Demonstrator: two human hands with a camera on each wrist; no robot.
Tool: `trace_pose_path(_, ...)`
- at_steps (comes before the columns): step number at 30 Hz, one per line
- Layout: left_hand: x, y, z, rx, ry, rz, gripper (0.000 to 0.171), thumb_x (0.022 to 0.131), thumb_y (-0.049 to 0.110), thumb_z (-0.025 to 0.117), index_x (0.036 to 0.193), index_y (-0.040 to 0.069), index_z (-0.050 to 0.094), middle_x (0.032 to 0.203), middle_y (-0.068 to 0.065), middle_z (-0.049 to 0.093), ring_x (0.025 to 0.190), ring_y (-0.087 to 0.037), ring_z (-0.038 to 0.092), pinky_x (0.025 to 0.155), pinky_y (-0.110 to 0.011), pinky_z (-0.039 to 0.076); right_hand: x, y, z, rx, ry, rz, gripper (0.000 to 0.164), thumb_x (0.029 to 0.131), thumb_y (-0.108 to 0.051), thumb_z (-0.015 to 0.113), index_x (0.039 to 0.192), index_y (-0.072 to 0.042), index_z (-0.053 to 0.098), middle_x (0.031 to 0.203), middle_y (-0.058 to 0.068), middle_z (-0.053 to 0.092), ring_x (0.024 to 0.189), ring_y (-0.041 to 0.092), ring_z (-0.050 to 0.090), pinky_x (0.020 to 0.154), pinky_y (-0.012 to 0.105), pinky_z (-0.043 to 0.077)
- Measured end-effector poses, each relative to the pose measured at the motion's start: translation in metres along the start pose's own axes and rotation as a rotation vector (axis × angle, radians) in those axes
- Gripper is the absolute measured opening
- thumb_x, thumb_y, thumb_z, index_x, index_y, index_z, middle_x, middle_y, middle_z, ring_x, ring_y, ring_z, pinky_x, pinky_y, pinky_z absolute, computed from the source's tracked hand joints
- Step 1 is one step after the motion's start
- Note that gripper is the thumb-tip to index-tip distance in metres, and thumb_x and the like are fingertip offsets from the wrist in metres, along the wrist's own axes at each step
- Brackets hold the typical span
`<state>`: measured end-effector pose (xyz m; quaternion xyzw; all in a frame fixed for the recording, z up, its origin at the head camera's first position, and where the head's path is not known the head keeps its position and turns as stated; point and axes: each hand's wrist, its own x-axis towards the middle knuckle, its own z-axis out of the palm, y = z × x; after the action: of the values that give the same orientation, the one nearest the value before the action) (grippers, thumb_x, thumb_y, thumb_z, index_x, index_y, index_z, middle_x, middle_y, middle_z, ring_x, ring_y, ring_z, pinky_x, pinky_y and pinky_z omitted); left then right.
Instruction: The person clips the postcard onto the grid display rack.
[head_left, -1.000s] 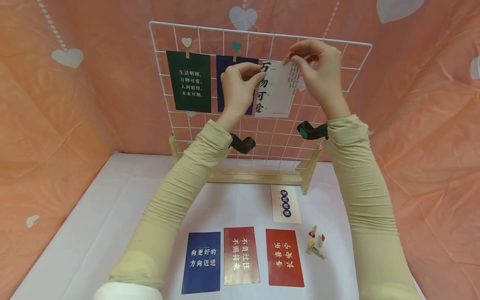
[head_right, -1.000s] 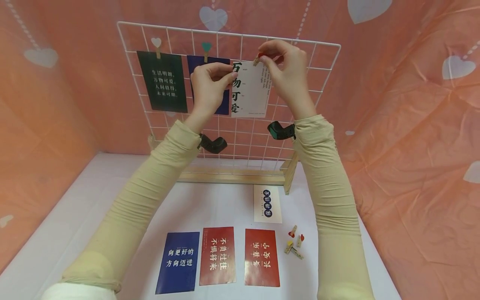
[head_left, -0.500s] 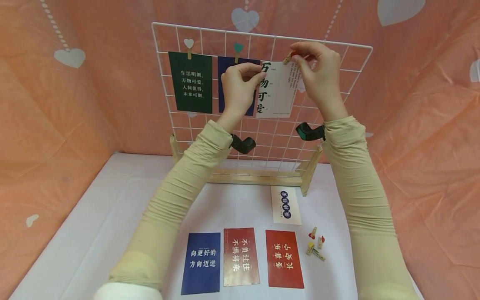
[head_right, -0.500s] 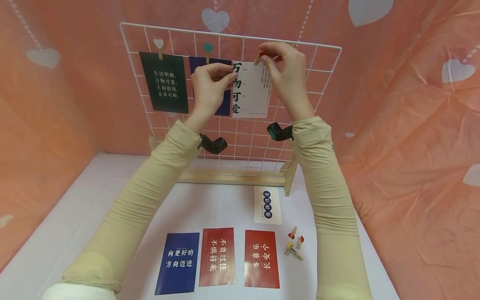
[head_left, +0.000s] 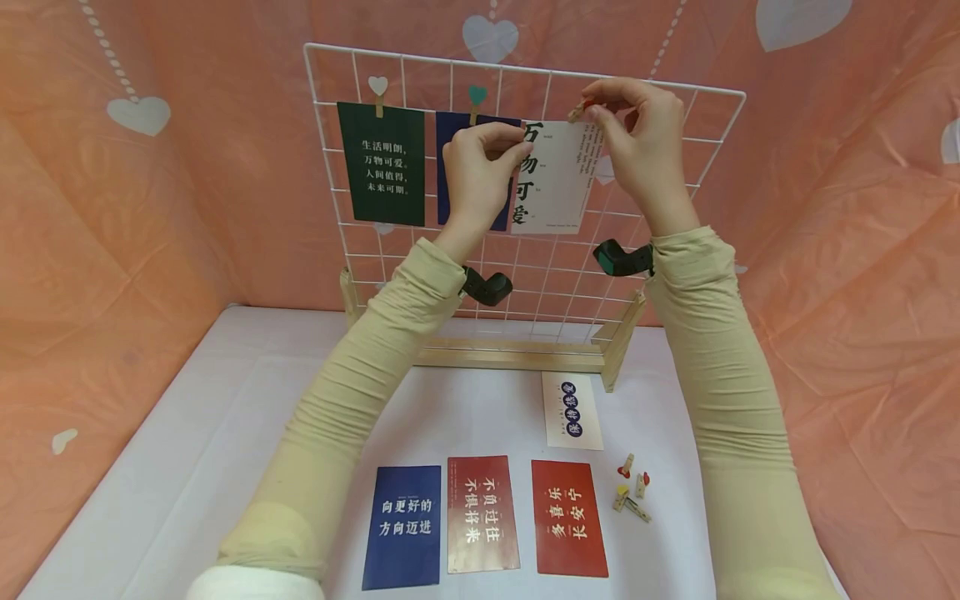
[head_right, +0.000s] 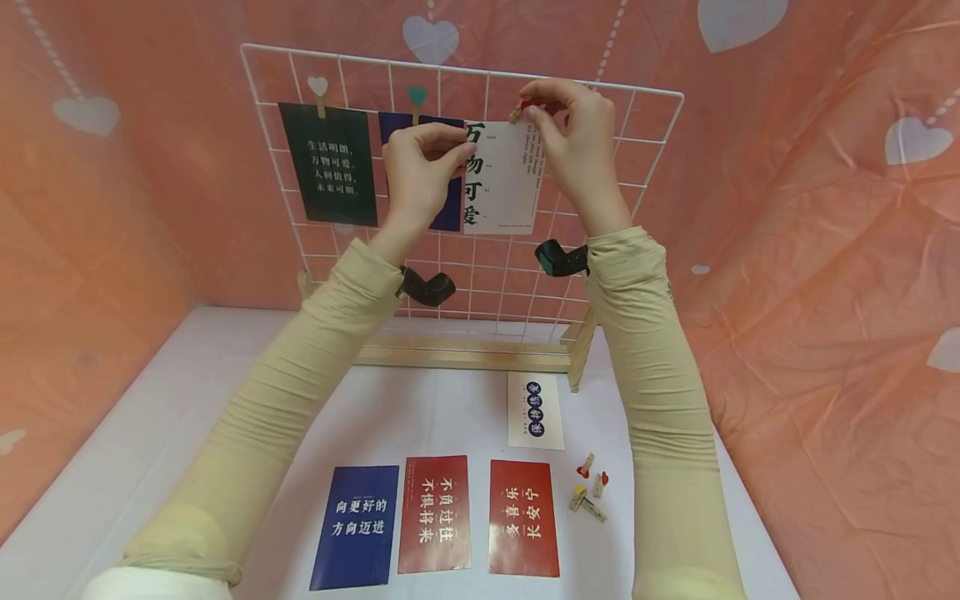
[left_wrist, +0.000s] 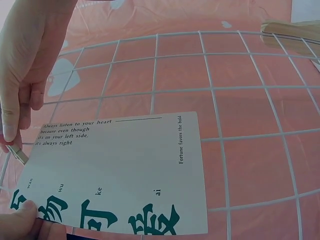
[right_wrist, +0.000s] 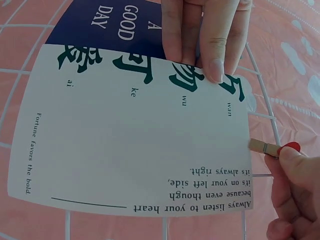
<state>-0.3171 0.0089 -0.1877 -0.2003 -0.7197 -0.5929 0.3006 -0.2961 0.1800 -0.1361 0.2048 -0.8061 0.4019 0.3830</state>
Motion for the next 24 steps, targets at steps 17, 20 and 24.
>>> trace_pose_path(17, -0.001, 0.001, 0.000, 0.040, -0.006, -0.008, 0.016, 0.087, 0.014, 0.071, 0.100, 0.006, 0.075, 0.085, -0.004, 0.072, 0.071, -0.009, 0.064, 0.066, -0.019, 0.051, 0.002, 0.006, 0.000, -0.119, -0.016, -0.119, 0.016, 0.092, -0.015, 0.065, 0.097, -0.004, 0.075, 0.088, 0.004, 0.071, 0.067, 0.008, 0.047, 0.052, 0.023, 0.023)
trace_pose_path(20, -0.001, 0.001, 0.000, 0.038, -0.006, -0.004, 0.016, 0.087, 0.014, 0.071, 0.100, 0.006, 0.075, 0.084, -0.004, 0.071, 0.069, -0.010, 0.063, 0.065, -0.019, 0.051, 0.001, 0.004, 0.000, -0.141, -0.026, -0.119, 0.016, 0.093, -0.015, 0.064, 0.096, -0.004, 0.075, 0.088, 0.005, 0.071, 0.067, 0.008, 0.047, 0.054, 0.022, 0.025)
trace_pose_path(24, -0.001, 0.002, -0.001, 0.038, -0.010, -0.007, 0.016, 0.087, 0.015, 0.071, 0.101, 0.007, 0.075, 0.084, -0.003, 0.071, 0.069, -0.009, 0.063, 0.064, -0.019, 0.050, 0.002, 0.002, -0.001, -0.165, -0.037, -0.101, 0.016, 0.093, -0.014, 0.064, 0.097, -0.004, 0.076, 0.090, 0.006, 0.072, 0.066, 0.008, 0.048, 0.055, 0.021, 0.028)
